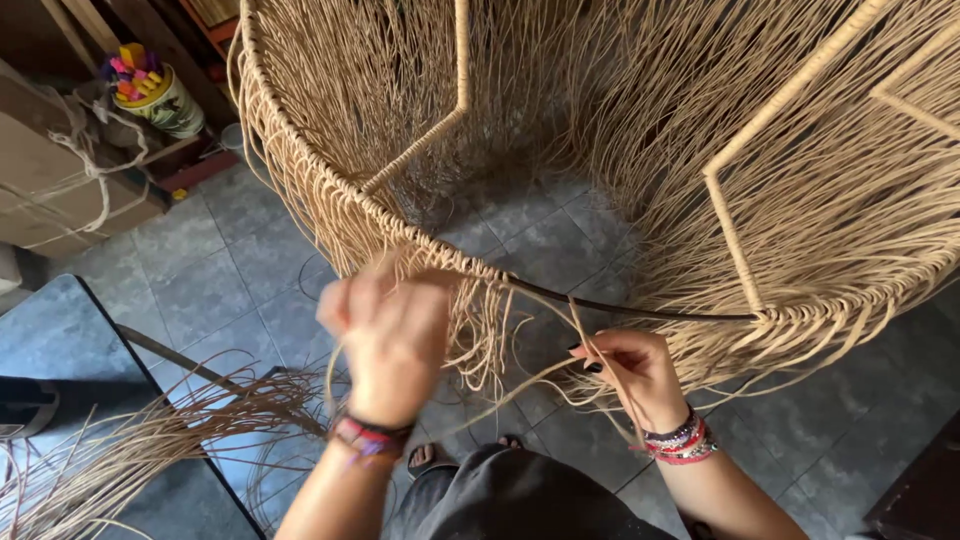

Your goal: Weaving and knotting straw strands onto a circular frame to create a lampshade

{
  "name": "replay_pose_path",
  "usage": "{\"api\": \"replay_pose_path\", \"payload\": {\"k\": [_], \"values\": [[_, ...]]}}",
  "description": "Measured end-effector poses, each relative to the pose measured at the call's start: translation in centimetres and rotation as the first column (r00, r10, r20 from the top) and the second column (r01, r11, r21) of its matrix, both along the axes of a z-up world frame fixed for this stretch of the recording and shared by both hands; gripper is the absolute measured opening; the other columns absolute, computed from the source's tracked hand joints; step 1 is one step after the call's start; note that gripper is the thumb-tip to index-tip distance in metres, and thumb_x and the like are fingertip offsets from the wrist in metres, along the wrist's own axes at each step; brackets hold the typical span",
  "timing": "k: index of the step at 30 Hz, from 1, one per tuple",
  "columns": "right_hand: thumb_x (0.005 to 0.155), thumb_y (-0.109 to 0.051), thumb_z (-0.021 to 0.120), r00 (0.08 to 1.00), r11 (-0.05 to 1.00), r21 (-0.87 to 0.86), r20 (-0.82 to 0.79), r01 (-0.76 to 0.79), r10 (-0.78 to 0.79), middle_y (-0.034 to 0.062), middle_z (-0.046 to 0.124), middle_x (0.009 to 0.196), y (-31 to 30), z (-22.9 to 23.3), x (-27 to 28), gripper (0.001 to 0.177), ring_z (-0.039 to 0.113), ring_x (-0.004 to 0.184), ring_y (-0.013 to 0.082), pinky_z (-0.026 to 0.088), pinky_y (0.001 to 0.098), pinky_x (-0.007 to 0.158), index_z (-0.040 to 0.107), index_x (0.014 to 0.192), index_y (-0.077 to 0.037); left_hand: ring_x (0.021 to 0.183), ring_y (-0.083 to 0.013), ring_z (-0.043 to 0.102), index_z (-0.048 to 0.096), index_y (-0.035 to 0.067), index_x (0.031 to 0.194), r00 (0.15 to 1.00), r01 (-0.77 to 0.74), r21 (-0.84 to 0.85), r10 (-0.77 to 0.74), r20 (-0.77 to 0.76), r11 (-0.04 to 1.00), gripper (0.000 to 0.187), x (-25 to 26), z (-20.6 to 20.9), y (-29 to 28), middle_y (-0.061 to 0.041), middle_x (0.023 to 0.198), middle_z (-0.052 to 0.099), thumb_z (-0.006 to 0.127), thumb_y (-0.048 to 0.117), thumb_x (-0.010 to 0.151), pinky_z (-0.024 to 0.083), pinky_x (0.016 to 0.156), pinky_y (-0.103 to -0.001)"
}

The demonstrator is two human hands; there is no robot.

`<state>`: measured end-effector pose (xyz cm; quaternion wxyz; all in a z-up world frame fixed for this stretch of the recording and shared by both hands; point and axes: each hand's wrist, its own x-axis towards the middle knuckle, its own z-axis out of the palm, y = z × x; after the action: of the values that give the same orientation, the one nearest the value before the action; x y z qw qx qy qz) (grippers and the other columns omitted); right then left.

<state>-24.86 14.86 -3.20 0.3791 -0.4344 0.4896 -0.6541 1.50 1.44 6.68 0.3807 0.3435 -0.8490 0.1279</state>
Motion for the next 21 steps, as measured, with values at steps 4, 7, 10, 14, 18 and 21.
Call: {"api": "replay_pose_path", "payload": {"k": [4,7,10,14,18,21], "values": [[0.073,0.002,0.084,0.998,1.000,0.006,-0.059,0.008,-0.007,0.0131,0.072,0.063,0.2,0.4,0.0,0.012,0.050,0.060,0.0054,0.043,0.0195,0.052,0.079,0.083,0.007,0.139,-0.0425,0.045,0.071,0.016,0.122,0.979,-0.194,0.031,0.196,-0.055,0.981,0.038,-1.8,0.4,1.3,-0.009,0.122,0.064,0.078,0.017,0.085,0.026,0.109,-0.060],[0.075,0.000,0.084,0.999,1.000,-0.003,-0.047,-0.003,0.003,0.0102,0.067,0.059,0.3,-0.6,0.2,0.011,0.047,0.058,0.0052,0.039,0.0203,0.049,0.079,0.083,0.006,0.137,-0.0390,0.051,0.068,0.019,0.125,0.993,0.110,0.001,-0.110,0.043,0.994,0.031,-5.7,-0.4,2.7,-0.003,0.112,0.066,0.068,0.015,0.094,0.017,0.115,-0.066],[0.078,-0.004,0.083,0.994,1.000,-0.023,-0.113,0.011,-0.013,0.0052,0.060,0.058,0.1,-0.4,0.5,0.013,0.052,0.060,0.0037,0.042,0.0185,0.049,0.079,0.085,0.006,0.138,-0.0226,0.055,0.072,0.026,0.112,0.950,0.284,-0.005,-0.282,-0.133,0.959,0.012,-5.5,-3.4,2.2,0.004,0.109,0.070,0.067,0.023,0.102,0.019,0.117,-0.054],[0.075,0.000,0.084,0.999,0.999,-0.025,-0.020,0.038,-0.039,0.0059,0.061,0.057,0.0,1.8,1.2,0.014,0.047,0.056,0.0002,0.041,0.0157,0.048,0.080,0.086,0.006,0.138,-0.0318,0.049,0.072,0.014,0.118,0.973,0.036,0.081,-0.016,-0.232,0.996,0.022,-1.1,-3.2,0.8,-0.002,0.120,0.066,0.062,0.010,0.098,0.018,0.114,-0.049],[0.076,-0.002,0.083,1.000,0.998,-0.057,-0.017,0.006,-0.007,0.0107,0.068,0.062,-0.3,0.4,0.8,0.016,0.049,0.059,0.0001,0.042,0.0164,0.050,0.079,0.089,0.007,0.134,-0.0282,0.055,0.075,0.028,0.113,0.988,0.014,-0.021,-0.017,-0.155,1.000,0.016,-1.8,-1.8,1.3,0.004,0.115,0.071,0.074,0.025,0.097,0.025,0.110,-0.054],[0.079,-0.004,0.082,0.998,0.989,-0.147,-0.053,-0.024,0.016,0.0145,0.077,0.071,-0.5,0.0,0.8,0.018,0.060,0.062,0.0042,0.049,0.0219,0.050,0.075,0.090,0.008,0.131,-0.0220,0.061,0.074,0.028,0.111,0.939,0.299,-0.011,-0.296,-0.173,0.954,0.012,-6.9,-4.0,3.8,0.006,0.102,0.074,0.071,0.026,0.099,0.021,0.115,-0.055]]}}
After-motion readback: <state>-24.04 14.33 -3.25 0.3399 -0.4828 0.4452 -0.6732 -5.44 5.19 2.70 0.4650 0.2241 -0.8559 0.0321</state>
